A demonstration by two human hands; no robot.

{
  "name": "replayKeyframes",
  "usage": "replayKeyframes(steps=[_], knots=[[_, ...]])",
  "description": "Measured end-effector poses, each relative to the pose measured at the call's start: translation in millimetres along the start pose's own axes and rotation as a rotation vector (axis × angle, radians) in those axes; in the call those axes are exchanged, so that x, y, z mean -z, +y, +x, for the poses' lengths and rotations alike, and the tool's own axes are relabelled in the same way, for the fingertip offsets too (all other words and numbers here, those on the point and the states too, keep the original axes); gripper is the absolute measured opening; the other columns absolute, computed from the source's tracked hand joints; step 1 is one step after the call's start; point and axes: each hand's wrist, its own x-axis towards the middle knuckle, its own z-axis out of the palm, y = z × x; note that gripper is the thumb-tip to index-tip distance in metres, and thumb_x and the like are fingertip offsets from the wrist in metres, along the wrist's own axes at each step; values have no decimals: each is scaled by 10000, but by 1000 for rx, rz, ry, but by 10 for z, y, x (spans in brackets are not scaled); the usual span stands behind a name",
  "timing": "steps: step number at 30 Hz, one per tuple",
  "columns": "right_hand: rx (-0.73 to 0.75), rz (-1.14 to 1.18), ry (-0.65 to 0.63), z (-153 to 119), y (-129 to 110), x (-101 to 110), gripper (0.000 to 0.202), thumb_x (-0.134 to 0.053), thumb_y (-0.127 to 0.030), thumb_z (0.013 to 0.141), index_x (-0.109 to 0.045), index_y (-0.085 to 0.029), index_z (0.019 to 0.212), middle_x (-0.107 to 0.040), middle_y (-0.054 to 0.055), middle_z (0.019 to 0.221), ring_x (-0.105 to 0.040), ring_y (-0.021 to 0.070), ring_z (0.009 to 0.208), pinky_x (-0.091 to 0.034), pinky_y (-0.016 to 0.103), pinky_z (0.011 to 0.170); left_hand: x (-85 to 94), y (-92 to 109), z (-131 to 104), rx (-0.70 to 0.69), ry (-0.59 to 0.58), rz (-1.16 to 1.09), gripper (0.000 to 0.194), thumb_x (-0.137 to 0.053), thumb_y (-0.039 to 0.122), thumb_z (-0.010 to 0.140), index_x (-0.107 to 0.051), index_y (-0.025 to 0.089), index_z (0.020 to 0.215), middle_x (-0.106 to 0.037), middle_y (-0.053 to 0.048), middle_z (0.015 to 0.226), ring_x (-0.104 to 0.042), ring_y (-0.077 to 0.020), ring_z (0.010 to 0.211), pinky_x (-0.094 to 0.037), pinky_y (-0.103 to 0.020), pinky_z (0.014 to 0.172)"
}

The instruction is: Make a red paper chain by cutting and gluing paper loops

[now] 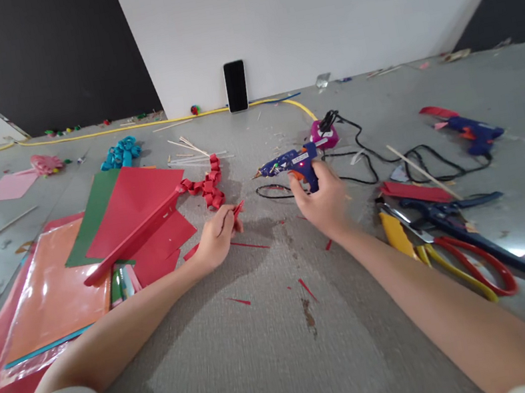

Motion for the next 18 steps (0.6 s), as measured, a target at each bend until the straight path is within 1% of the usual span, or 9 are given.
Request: replayKeyframes(steps=[3,5,8,10,13,16,18], knots=[[-100,42,-89,-13,37,-59,252,-671,-454,892,-544,-256,802,-555,-7,654,-507,191,619,-405,330,623,-4,14,-4,53,-26,-106,227,-371,358,1085,-525,191,1074,-615,14,749,-459,-100,579,-372,-240,605],[-175,53,-129,-14,61,-87,287,-683,-495,882,-561,-249,803,-562,-12,653,-503,185,611,-384,324,624,-7,17,-1,68,-38,-171,221,-376,359,1083,-519,191,1068,-608,17,746,-445,-94,569,-366,-238,592],[-267,84,-148,-3,90,-103,360,-707,-579,849,-588,-241,815,-587,-8,675,-522,190,619,-379,325,635,-10,2,7,45,-28,-240,246,-424,422,1076,-511,192,1093,-575,28,732,-454,-99,590,-367,-235,586],[-303,116,-158,5,103,-103,386,-711,-607,842,-601,-237,825,-601,-3,694,-536,193,635,-390,330,649,-9,-11,6,20,-6,-232,275,-522,461,1043,-508,196,1114,-559,35,736,-471,-103,617,-366,-230,587],[-307,112,-170,10,120,-106,402,-700,-621,851,-589,-235,823,-592,-4,696,-531,189,643,-397,337,666,-1,-13,-4,2,22,-178,321,-647,471,985,-524,197,1098,-580,26,769,-492,-99,650,-370,-223,600],[-277,70,-185,7,123,-109,429,-676,-650,862,-552,-243,808,-566,-10,679,-513,184,633,-393,342,670,1,-4,-12,7,-6,-206,327,-606,509,1007,-539,189,1005,-602,15,760,-465,-81,602,-360,-220,576],[-270,57,-194,5,111,-105,441,-657,-665,869,-539,-247,801,-558,-10,671,-517,189,635,-386,343,668,-2,-6,-10,17,-25,-254,375,-567,551,1021,-544,182,958,-615,9,748,-435,-68,560,-344,-218,546]])
